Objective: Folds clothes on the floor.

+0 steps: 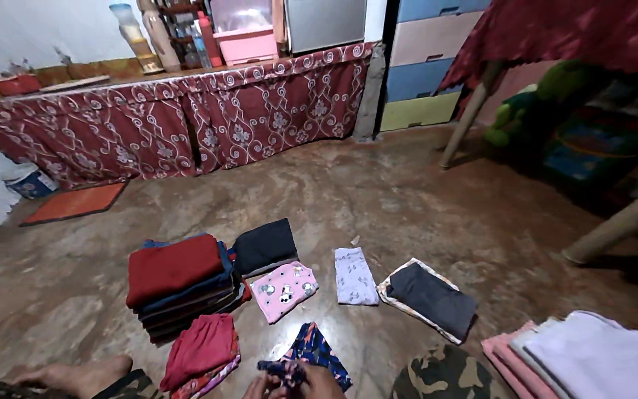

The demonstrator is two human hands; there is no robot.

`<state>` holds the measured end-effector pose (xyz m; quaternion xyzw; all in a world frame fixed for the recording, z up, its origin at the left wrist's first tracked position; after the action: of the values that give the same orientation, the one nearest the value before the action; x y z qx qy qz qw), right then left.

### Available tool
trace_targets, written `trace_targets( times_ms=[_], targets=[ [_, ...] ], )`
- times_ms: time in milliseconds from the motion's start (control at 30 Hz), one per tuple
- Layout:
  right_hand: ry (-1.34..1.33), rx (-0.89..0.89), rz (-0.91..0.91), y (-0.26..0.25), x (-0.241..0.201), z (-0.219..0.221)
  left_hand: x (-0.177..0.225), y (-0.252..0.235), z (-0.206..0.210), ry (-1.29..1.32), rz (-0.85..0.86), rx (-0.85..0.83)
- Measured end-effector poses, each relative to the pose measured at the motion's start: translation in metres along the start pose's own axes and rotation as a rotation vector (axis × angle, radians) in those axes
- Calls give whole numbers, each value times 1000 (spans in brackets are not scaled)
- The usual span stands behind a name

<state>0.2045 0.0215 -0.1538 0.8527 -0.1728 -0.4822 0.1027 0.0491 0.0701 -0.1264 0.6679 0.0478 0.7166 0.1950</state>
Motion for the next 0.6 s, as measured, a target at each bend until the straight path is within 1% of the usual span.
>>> trace_targets(
  times_ms=[67,133,233,267,300,333,367,433,467,533,600],
  targets=[
    [-224,-104,156,-5,-4,-21,14,-1,-11,65,110,57],
    [-486,-202,249,-4,-12,-45,21,-3,-25,60,182,117],
    [-785,-376,286,0,-18,-76,16,-8,-40,70,159,194],
    [-824,-416,297,-4,-11,-81,13,-9,-42,72,137,205],
    [-831,-414,321,-11,2,-85,9,-9,-41,63,111,211],
    [-796,-362,369,-19,19,-88,6,-9,-39,38,82,211],
    [-736,-248,452,-27,39,-91,1,-9,-35,-3,55,189],
    [-591,64,625,-34,74,-106,-8,-9,-29,-157,37,107],
    [-558,210,660,-36,86,-115,-13,-10,-26,-257,46,58],
    [-547,410,643,-40,97,-132,-20,-10,-23,-450,60,-34],
    [-460,553,576,-43,93,-152,-26,-11,-17,-548,43,-103]
  ],
)
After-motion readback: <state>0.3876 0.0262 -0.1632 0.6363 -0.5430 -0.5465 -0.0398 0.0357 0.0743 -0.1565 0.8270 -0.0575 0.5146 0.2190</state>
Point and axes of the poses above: each hand's wrist, its own y-axis away from the middle knuckle, its own z-axis out of the palm, x = y × z, the point moved 5 cm from there along -y, towards the middle knuckle, and after that the axes turned 12 degrees about z, right-handed, at the moved point
